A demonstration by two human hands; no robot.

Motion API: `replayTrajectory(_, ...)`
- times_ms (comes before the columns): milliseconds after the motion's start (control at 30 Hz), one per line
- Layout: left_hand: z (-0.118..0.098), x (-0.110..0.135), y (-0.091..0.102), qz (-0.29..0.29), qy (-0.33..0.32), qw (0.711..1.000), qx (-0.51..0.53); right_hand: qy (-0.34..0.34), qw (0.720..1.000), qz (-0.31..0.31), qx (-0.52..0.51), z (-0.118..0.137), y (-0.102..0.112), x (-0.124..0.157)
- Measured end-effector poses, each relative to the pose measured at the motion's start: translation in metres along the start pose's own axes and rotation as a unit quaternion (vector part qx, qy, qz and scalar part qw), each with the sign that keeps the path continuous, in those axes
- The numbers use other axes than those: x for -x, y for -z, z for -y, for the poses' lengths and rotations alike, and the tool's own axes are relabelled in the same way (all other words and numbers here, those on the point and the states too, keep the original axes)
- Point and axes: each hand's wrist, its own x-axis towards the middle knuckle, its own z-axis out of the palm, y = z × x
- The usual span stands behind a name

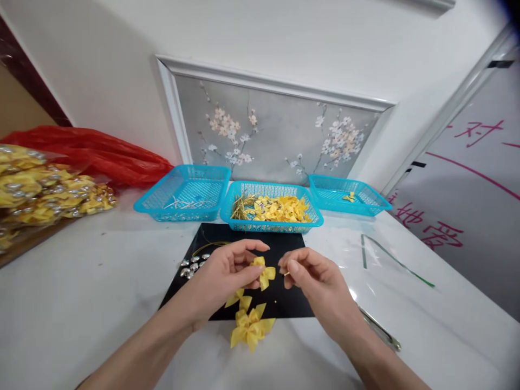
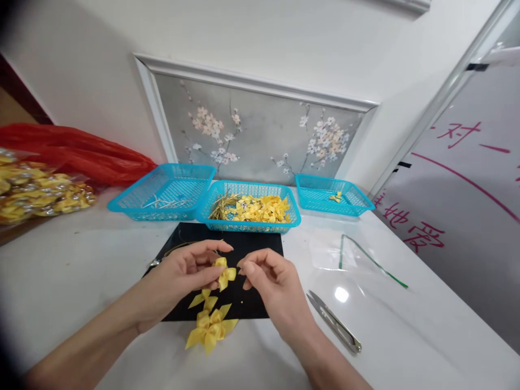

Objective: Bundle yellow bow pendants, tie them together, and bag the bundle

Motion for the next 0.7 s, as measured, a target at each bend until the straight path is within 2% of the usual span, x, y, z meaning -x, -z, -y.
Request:
replayTrajectory(133, -0.0029, 0.0032, -0.0033, -0.007, -0.009, 1.000, 0.024, -0.038, 0.982, 0.031, -0.184, 0.0037, 0.0024, -0.0005)
replayTrajectory(200, -0.0040, 0.0041, -0.0046, -0.007, -0.013, 0.999, 0.032, -0.050, 0.971, 0.049, -0.229, 0.0053, 0.0018, -0.0004)
replayTrajectory(467, -0.0052, 0.0031, -0.0045, -0.029, -0.020, 0.999, 0.035, -0.061, 0.961, 0.065, -0.262, 0.0037, 0.0016, 0.0011)
replayTrajectory(700, -0.0033, 0.0024, -0.0044, -0.027, -0.019, 0.999, 0.042, -0.101, 0.930, 0.092, -0.341, 0.0081, 0.0024, 0.0037)
